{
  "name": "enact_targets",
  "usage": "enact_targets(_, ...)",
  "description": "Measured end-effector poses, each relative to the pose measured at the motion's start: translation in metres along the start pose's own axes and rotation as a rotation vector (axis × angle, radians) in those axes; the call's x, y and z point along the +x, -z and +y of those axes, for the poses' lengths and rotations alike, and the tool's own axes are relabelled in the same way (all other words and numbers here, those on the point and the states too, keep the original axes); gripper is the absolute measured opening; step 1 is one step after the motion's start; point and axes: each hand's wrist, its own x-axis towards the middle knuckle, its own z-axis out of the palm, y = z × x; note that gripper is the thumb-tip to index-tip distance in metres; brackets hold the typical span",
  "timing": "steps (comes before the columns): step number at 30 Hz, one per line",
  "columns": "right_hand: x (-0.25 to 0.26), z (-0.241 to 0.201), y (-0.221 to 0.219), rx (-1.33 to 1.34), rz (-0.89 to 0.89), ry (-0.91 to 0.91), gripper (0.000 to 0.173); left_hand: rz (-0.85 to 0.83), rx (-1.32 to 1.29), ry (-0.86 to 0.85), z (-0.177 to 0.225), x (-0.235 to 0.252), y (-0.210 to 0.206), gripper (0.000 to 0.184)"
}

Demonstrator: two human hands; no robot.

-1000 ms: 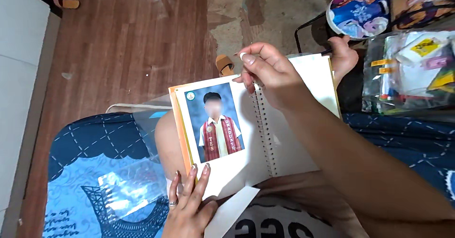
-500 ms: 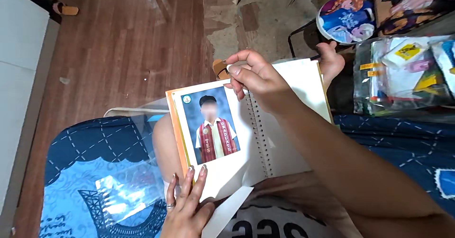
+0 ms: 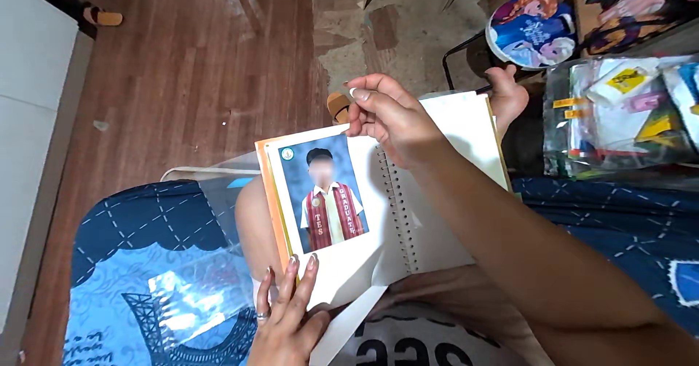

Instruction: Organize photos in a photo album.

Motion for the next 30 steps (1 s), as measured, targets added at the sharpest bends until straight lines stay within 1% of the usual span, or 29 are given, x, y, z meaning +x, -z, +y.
enact_targets(2,-0.001,-0.002,-0.001,-0.007,0.05,-0.044,0.032,0.004,-0.001,0.0,-0.001,0.0,0.0,0.031)
enact_targets(5,-0.004,-0.004,-0.003,0.053,0.106,-0.144,0.025,0.02,0.001,-0.004,-0.001,0.0,-0.001,0.032)
enact_targets(7,-0.007,-0.006,-0.005,0.032,0.13,-0.23,0.023,0.022,-0.001,-0.008,-0.001,0.0,-0.002,0.032)
enact_targets(12,-0.01,-0.011,-0.005,-0.171,0.05,-0.345,0.028,0.015,-0.005,-0.011,-0.001,-0.001,-0.002,0.032)
enact_targets(13,-0.009,-0.012,-0.005,-0.203,0.046,-0.341,0.028,0.012,-0.003,-0.013,-0.002,-0.001,-0.002,0.032)
enact_targets(16,-0.012,-0.009,-0.005,-0.255,0.057,-0.216,0.045,0.023,-0.001,-0.016,-0.002,0.0,-0.003,0.034)
enact_targets(18,-0.015,-0.007,-0.005,-0.262,0.068,-0.199,0.051,0.035,-0.005,-0.016,-0.002,0.0,-0.004,0.034)
enact_targets(20,-0.017,-0.008,-0.003,-0.281,0.044,-0.27,0.047,0.043,-0.018,-0.021,-0.002,0.0,-0.004,0.033)
enact_targets(21,-0.018,-0.009,-0.001,-0.301,0.018,-0.305,0.042,0.047,-0.022,-0.022,-0.002,0.0,-0.005,0.034)
enact_targets(23,-0.021,-0.01,0.002,-0.356,-0.045,-0.332,0.029,0.053,-0.025,-0.025,-0.002,0.0,-0.005,0.035)
enact_targets(25,-0.021,-0.008,0.003,-0.407,-0.086,-0.335,0.023,0.06,-0.025,-0.031,-0.002,0.0,-0.006,0.036)
enact_targets(30,-0.015,-0.003,-0.007,-0.624,-0.128,-0.355,0.022,0.08,-0.031,-0.037,-0.002,0.0,-0.007,0.037)
